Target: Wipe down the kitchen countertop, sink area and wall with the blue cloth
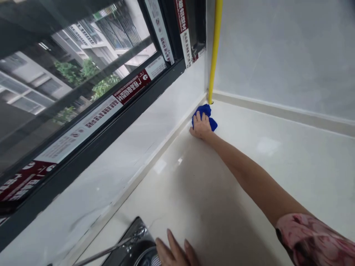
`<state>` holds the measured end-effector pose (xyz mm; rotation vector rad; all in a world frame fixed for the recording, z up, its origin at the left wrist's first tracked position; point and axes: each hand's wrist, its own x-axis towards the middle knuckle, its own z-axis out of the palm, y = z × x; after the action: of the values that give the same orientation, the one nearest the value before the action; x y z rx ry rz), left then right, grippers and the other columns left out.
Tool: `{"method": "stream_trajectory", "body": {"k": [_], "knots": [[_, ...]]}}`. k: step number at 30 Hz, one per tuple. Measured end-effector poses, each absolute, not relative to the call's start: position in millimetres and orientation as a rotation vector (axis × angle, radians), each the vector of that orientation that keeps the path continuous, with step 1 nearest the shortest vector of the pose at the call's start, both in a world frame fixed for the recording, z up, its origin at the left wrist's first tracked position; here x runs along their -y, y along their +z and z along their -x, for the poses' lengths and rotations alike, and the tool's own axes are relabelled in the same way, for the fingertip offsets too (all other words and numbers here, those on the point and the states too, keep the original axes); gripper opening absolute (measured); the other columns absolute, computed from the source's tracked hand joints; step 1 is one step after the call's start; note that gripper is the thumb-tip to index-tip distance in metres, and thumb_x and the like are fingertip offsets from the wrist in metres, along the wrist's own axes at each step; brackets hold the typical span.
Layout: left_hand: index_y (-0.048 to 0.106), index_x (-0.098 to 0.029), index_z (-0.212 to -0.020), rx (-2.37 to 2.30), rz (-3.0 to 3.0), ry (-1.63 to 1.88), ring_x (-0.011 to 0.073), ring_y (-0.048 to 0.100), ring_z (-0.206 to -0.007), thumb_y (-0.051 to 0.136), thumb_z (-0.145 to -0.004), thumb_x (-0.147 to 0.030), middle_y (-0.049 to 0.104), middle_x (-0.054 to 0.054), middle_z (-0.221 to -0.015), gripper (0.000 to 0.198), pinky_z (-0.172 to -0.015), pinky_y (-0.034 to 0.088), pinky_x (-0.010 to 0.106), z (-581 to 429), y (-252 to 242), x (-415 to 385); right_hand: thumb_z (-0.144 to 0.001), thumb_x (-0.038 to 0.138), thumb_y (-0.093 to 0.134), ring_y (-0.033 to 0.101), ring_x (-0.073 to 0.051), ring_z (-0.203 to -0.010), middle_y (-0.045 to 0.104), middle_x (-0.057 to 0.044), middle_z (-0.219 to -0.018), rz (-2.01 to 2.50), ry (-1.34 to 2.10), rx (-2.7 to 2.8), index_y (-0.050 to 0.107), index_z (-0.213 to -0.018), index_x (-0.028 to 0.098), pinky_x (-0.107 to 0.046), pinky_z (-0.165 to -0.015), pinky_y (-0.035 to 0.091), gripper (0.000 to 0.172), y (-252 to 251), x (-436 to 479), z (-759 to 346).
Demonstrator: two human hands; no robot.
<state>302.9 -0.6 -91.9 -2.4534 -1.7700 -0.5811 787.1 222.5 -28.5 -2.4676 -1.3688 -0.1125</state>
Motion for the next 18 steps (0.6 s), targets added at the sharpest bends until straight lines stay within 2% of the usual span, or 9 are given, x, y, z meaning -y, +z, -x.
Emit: {"method": "stream_trajectory", "body": {"k": [6,10,14,18], "knots": [[0.048,-0.007,-0.156,1.871,2.433,-0.608,0.0488,0.028,-0.156,0.055,-0.092,-0.032,0.023,0.029,-0.170,0.069,-0.115,0.046,0.068,-330.1,-63.2,7.2,-0.088,0.043,0.057,0.025,-0.055,-0.151,0.026,-0.031,-0.168,2.357,0.006,1.552,0.038,-0.156,-0.005,-0.064,-0.121,0.023,0.085,-12.3,-203.0,-661.8],[0.049,-0.006,-0.154,1.917,2.414,-0.612,0.0465,0.027,-0.157,0.049,-0.097,-0.032,0.023,0.030,-0.169,0.062,-0.116,0.043,0.067,-343.2,-44.6,10.6,-0.087,0.040,0.060,0.030,-0.052,-0.149,0.032,-0.029,-0.166,2.058,0.051,1.833,0.044,-0.154,-0.003,-0.062,-0.120,0.026,0.081,-10.5,-180.0,-578.5],[0.053,-0.002,-0.149,1.858,2.456,-0.580,0.0465,0.028,-0.156,0.048,-0.099,-0.031,0.028,0.035,-0.165,0.058,-0.117,0.042,0.065,-344.1,-34.5,9.7,-0.086,0.036,0.061,0.035,-0.045,-0.147,0.044,-0.019,-0.163,1.623,0.122,2.078,0.055,-0.147,0.004,-0.056,-0.122,0.029,0.069,-12.9,-150.3,-505.5],[0.057,0.000,-0.145,1.880,2.449,-0.574,0.0461,0.030,-0.155,0.050,-0.098,-0.030,0.032,0.038,-0.162,0.055,-0.118,0.041,0.063,-342.9,-32.2,10.9,-0.090,0.035,0.062,0.040,-0.038,-0.146,0.054,-0.013,-0.156,1.490,0.206,2.040,0.064,-0.136,0.011,-0.053,-0.122,0.032,0.052,-8.6,-117.4,-461.4]]}}
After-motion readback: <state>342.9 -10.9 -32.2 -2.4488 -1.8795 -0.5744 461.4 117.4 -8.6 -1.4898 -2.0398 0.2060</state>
